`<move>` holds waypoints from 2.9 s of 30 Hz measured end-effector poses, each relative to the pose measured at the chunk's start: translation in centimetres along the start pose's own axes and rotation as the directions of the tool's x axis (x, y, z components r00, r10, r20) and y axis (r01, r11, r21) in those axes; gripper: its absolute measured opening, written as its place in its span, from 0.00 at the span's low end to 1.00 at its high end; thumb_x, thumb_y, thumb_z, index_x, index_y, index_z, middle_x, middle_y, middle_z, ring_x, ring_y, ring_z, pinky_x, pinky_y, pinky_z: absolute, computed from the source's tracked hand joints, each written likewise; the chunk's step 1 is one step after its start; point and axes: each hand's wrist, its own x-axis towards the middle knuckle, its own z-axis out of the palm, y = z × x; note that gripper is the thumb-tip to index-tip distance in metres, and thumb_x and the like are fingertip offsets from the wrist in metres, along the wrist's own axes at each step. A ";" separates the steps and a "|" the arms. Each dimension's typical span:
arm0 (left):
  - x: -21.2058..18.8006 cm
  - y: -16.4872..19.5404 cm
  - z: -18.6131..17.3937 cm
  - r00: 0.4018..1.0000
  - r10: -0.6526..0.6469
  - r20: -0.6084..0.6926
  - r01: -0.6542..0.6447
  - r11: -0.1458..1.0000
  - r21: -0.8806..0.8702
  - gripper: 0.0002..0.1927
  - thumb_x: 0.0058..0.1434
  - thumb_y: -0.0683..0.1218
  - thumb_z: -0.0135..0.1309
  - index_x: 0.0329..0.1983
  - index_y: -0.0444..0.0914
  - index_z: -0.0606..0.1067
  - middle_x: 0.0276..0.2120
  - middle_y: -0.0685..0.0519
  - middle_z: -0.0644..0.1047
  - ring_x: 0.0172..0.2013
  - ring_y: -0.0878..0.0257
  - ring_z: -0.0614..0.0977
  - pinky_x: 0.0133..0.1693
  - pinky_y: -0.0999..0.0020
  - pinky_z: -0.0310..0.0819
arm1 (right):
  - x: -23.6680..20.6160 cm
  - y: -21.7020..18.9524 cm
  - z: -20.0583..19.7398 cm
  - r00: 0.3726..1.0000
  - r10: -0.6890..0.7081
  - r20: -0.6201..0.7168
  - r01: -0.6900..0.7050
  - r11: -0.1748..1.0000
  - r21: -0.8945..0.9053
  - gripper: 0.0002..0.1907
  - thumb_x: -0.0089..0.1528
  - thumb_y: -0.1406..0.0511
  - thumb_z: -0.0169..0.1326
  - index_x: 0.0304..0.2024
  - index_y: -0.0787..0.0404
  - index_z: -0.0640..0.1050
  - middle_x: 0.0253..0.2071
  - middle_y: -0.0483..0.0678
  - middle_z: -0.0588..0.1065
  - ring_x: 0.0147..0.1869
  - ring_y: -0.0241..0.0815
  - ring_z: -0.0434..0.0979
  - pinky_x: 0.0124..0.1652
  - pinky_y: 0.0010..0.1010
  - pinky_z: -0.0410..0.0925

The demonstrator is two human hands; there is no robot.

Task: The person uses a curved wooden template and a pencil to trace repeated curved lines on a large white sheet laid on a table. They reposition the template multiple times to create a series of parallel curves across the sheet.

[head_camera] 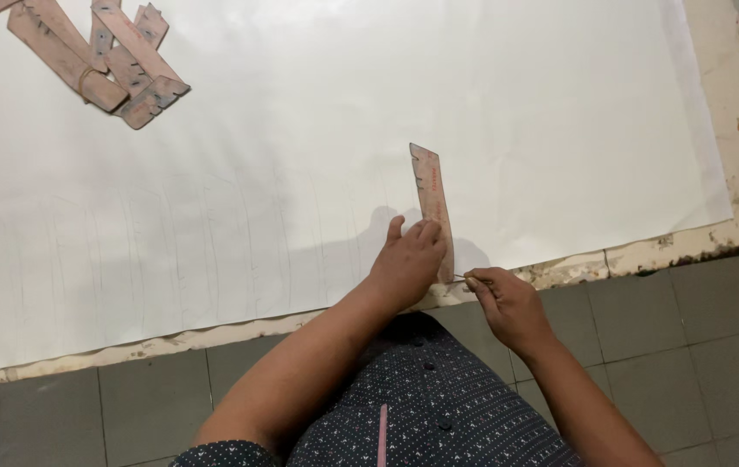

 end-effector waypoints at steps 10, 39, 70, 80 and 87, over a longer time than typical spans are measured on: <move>0.8 -1.1 -0.1 0.995 -0.071 0.075 0.077 0.994 -0.080 0.13 0.60 0.40 0.53 0.47 0.43 0.80 0.64 0.53 0.70 0.63 0.59 0.71 0.68 0.43 0.45 | -1.2 0.1 0.8 0.993 -0.106 -0.045 0.108 0.993 0.043 0.09 0.65 0.63 0.56 0.43 0.62 0.81 0.37 0.50 0.82 0.38 0.43 0.84 0.37 0.32 0.75; -1.9 -3.7 -1.7 0.968 -0.221 -0.119 0.162 0.911 -0.379 0.14 0.67 0.38 0.47 0.53 0.40 0.77 0.54 0.51 0.79 0.53 0.56 0.80 0.60 0.54 0.63 | 4.4 -2.9 4.5 0.992 0.124 0.002 -0.124 0.983 0.135 0.14 0.72 0.62 0.46 0.42 0.65 0.78 0.35 0.52 0.78 0.35 0.44 0.79 0.36 0.34 0.74; -2.7 2.4 3.2 0.827 -0.231 -0.512 0.232 0.971 -0.063 0.15 0.66 0.42 0.53 0.56 0.43 0.79 0.52 0.50 0.74 0.52 0.55 0.77 0.50 0.58 0.73 | 1.9 7.4 -1.6 0.720 0.028 0.693 -0.619 0.479 0.623 0.12 0.62 0.67 0.59 0.43 0.69 0.79 0.30 0.51 0.78 0.23 0.32 0.72 0.25 0.22 0.70; 0.7 -0.4 3.9 0.916 -0.399 0.040 0.401 0.908 -0.125 0.44 0.54 0.55 0.65 0.73 0.48 0.60 0.77 0.49 0.47 0.77 0.53 0.40 0.71 0.39 0.25 | 8.4 1.7 -0.8 0.961 0.222 0.167 -0.259 0.935 0.243 0.23 0.59 0.64 0.61 0.56 0.66 0.75 0.37 0.53 0.82 0.36 0.40 0.82 0.37 0.31 0.76; 1.3 -1.0 3.6 0.909 -0.411 0.073 0.417 0.892 -0.175 0.48 0.48 0.64 0.65 0.73 0.60 0.59 0.77 0.51 0.45 0.76 0.49 0.34 0.70 0.42 0.19 | 7.6 2.7 1.1 0.996 0.052 0.071 -0.052 0.999 -0.005 0.25 0.60 0.59 0.63 0.58 0.60 0.79 0.40 0.49 0.79 0.40 0.39 0.80 0.43 0.31 0.73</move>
